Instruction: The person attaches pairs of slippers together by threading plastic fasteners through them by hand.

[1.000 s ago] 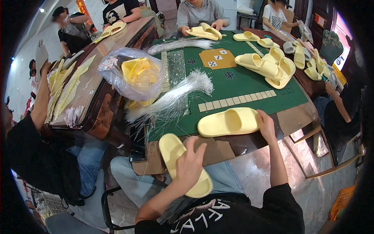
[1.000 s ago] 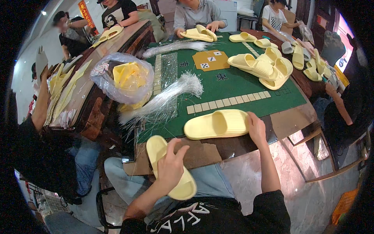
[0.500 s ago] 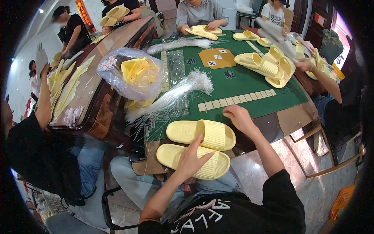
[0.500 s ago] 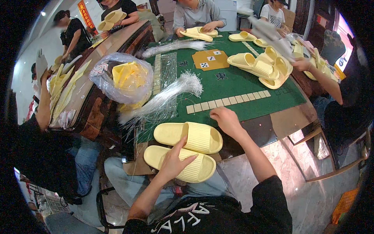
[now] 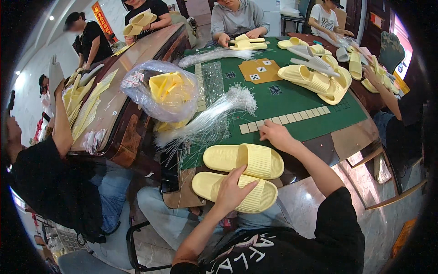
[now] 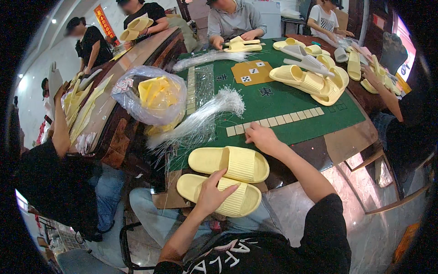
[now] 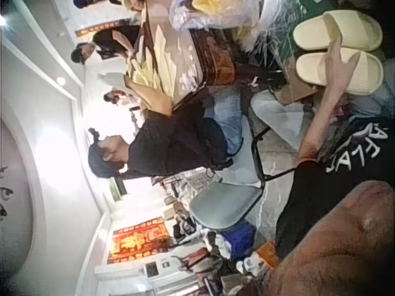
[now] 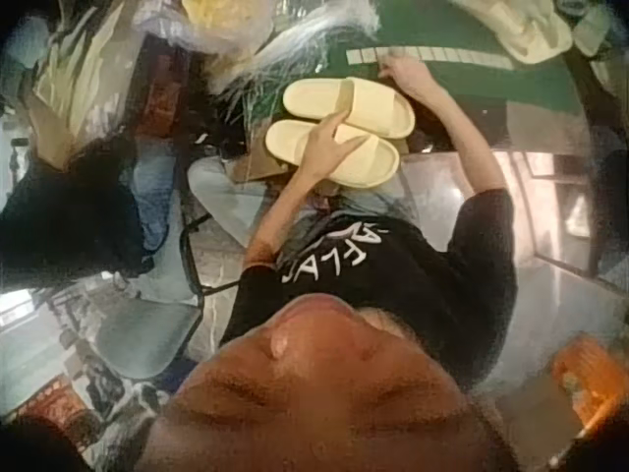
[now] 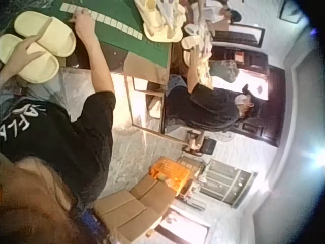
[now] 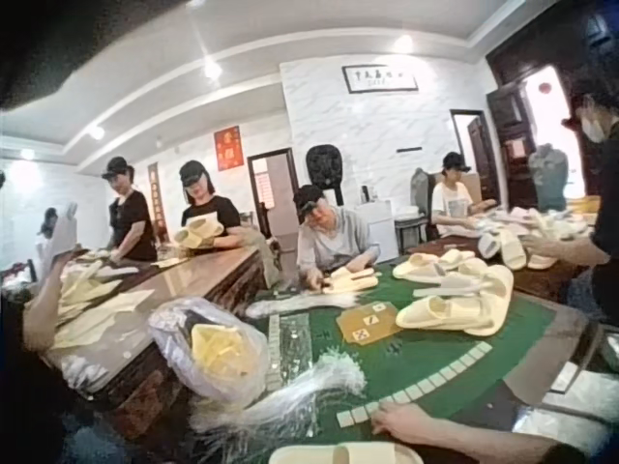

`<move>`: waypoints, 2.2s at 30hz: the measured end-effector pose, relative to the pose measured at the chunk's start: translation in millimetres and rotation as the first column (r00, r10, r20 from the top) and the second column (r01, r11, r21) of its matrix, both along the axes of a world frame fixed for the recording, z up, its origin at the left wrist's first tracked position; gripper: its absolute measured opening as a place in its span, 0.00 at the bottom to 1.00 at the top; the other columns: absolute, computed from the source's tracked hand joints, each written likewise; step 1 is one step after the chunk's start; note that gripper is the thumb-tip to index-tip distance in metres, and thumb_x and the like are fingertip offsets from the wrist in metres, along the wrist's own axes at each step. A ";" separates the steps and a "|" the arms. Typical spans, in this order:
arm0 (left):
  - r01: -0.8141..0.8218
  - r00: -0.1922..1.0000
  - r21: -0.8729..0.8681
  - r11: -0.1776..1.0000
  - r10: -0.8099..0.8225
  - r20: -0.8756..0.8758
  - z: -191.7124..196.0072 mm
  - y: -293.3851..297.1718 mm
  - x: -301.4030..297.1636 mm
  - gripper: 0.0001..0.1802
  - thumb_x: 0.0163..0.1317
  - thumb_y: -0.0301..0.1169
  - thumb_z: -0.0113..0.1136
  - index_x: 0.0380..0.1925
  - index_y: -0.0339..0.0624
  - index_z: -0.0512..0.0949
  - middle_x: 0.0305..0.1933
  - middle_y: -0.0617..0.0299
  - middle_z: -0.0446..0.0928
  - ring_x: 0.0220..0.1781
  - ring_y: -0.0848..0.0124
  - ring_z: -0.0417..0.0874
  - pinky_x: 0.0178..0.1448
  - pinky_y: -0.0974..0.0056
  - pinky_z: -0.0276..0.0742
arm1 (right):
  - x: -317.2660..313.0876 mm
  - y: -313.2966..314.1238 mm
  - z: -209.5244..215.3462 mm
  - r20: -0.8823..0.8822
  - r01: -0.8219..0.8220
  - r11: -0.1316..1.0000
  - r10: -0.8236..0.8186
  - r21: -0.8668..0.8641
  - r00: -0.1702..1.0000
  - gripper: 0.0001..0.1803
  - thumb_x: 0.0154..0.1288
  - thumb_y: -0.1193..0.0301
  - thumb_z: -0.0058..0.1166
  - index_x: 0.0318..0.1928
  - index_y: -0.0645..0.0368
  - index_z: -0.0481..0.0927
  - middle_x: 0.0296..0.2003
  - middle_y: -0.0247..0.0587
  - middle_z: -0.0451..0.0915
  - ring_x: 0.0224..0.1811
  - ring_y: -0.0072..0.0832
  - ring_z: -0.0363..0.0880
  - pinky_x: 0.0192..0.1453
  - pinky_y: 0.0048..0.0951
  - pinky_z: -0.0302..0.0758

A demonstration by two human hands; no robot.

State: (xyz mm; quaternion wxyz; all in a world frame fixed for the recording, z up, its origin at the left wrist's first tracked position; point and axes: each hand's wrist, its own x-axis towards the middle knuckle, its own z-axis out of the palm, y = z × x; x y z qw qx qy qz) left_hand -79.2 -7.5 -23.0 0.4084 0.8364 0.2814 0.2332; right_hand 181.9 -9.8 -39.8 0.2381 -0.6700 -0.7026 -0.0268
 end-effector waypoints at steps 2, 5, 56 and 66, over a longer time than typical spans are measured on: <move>-0.022 1.000 -0.015 1.000 0.022 0.014 1.0 -1.1 2.9 0.33 0.50 0.38 0.67 0.53 0.29 0.69 0.51 0.45 0.74 0.54 0.57 0.76 0.57 0.60 0.69 | 12.5 -25.2 -2.1 0.004 0.076 0.997 -0.076 -0.005 0.997 0.07 0.53 0.71 0.57 0.28 0.58 0.72 0.31 0.43 0.72 0.34 0.43 0.76 0.34 0.40 0.73; -0.019 1.000 -0.011 1.000 0.019 0.023 -0.8 1.4 1.8 0.34 0.51 0.40 0.67 0.53 0.30 0.69 0.51 0.46 0.74 0.53 0.57 0.76 0.57 0.59 0.70 | 35.6 -61.6 2.3 0.024 0.202 0.979 -0.202 -0.004 0.979 0.08 0.54 0.69 0.57 0.29 0.57 0.72 0.31 0.43 0.72 0.34 0.43 0.76 0.34 0.41 0.73; -0.237 0.951 0.452 0.860 0.301 -0.074 26.4 33.9 -9.7 0.06 0.55 0.32 0.58 0.30 0.46 0.82 0.30 0.58 0.75 0.31 0.59 0.79 0.32 0.57 0.72 | -59.4 -93.3 18.4 -0.781 0.284 0.953 -0.260 -0.111 0.567 0.13 0.67 0.70 0.48 0.33 0.69 0.79 0.21 0.36 0.77 0.19 0.17 0.72 0.23 0.20 0.71; 0.132 0.982 0.075 0.988 -0.121 -0.142 -8.1 64.7 52.8 0.09 0.47 0.22 0.55 0.29 0.38 0.80 0.30 0.46 0.78 0.34 0.50 0.79 0.40 0.54 0.74 | -70.9 -84.0 22.4 -0.858 0.079 0.965 -0.259 -0.250 0.444 0.14 0.66 0.69 0.49 0.27 0.67 0.76 0.13 0.33 0.71 0.11 0.17 0.67 0.14 0.20 0.62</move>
